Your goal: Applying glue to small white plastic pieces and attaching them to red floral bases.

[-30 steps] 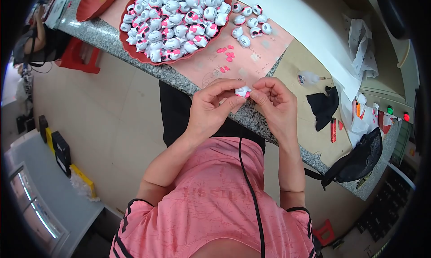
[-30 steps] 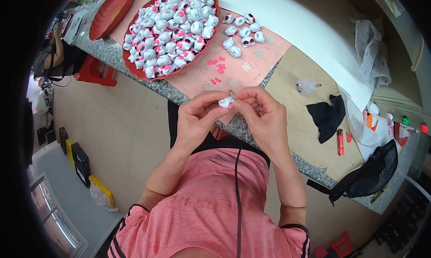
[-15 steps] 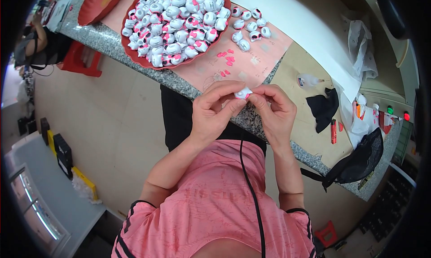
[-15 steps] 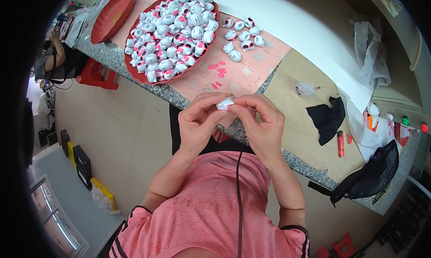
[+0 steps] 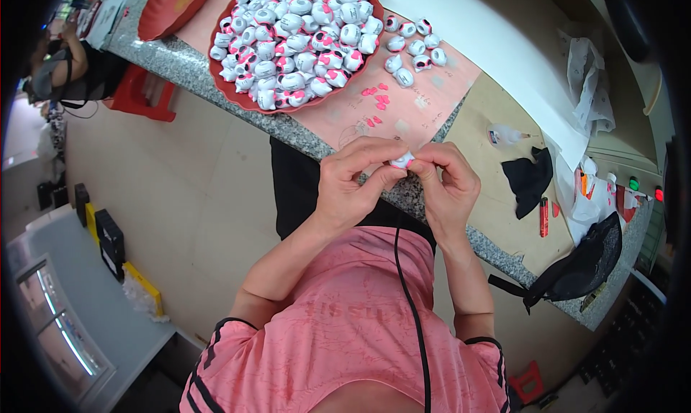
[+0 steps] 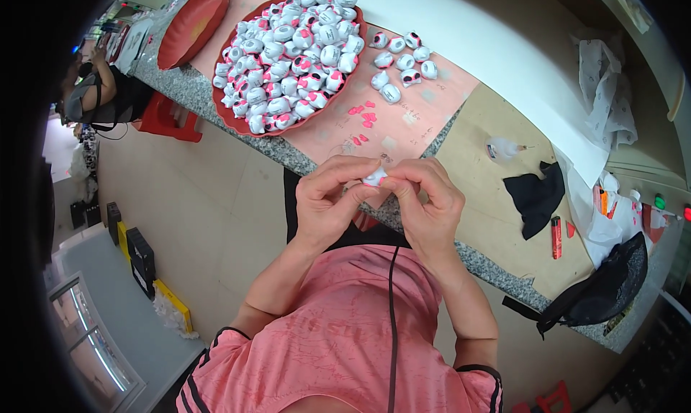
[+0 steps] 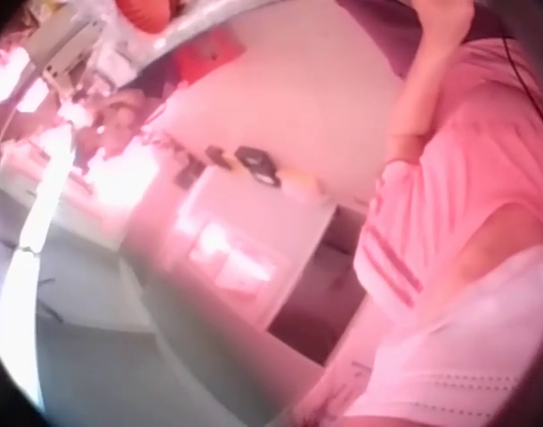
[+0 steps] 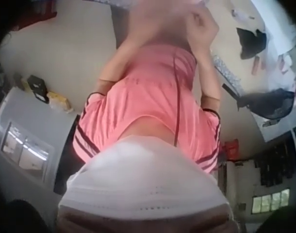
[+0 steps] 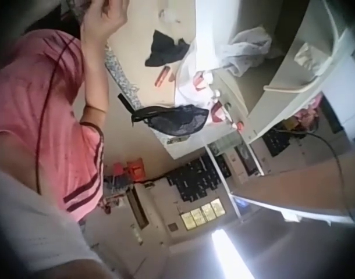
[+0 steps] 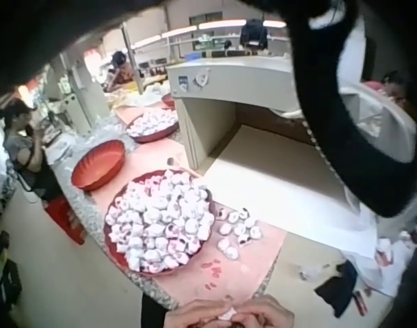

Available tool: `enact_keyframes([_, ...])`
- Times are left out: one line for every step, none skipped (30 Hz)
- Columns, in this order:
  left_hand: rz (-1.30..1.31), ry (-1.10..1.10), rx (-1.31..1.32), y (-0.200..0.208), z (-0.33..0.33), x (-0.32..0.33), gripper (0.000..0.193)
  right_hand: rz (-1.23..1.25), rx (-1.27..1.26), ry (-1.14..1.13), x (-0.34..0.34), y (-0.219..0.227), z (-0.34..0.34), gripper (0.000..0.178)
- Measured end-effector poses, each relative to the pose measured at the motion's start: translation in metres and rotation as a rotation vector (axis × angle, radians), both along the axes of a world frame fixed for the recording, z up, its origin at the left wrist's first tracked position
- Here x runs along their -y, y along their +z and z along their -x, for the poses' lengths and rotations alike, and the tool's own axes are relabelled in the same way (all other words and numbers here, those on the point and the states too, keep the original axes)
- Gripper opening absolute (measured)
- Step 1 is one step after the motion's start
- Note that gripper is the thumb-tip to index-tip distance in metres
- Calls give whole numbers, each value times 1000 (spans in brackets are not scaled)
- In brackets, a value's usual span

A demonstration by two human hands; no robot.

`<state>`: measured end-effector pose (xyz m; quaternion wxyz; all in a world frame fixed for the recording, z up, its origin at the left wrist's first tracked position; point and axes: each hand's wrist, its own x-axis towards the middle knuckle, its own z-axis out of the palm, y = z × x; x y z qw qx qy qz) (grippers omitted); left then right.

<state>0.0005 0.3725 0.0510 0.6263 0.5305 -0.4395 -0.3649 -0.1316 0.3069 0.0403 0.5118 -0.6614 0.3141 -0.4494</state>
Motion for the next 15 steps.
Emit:
enact_keyframes([-7,2,9,0,1,-1,23,-31,-4,-1,-1,0,0,10])
enact_keyframes([-14,7,17,0,0,-1,23,-60,-8,0,-2,0,1,10])
enact_keyframes([-13,14,25,-1,-1,-2,23,-90,-12,2,-3,0,1,11])
enact_keyframes([-3,20,57,-4,-3,-2,23,-89,-5,9,-3,1,1,11])
enact_keyframes([7,26,88,-7,-4,-3,23,-180,17,45,-4,4,0,11])
enact_keyframes([16,33,119,-7,-6,-4,23,-271,37,81,-4,7,-1,12])
enact_keyframes([16,38,125,-6,-9,-3,23,-361,56,116,-2,10,-2,12])
enact_keyframes([10,49,171,-1,-14,-2,23,-361,60,123,1,14,-3,12])
enact_keyframes([2,55,216,5,-21,0,22,-322,23,109,4,20,-4,13])
enact_keyframes([-6,60,260,10,-29,2,22,-284,-15,95,7,26,-5,13])
enact_keyframes([-7,175,389,15,-39,4,22,-246,-54,79,8,27,-5,14])
enact_keyframes([-9,293,518,20,-50,8,23,-249,-54,83,10,26,-1,14])
enact_keyframes([-23,404,569,24,-60,12,23,-215,-59,11,11,24,7,17])
enact_keyframes([-38,516,619,25,-70,17,23,-181,-65,-61,12,22,17,19])
enact_keyframes([-43,519,616,22,-81,21,23,-183,-70,-58,12,20,27,19])
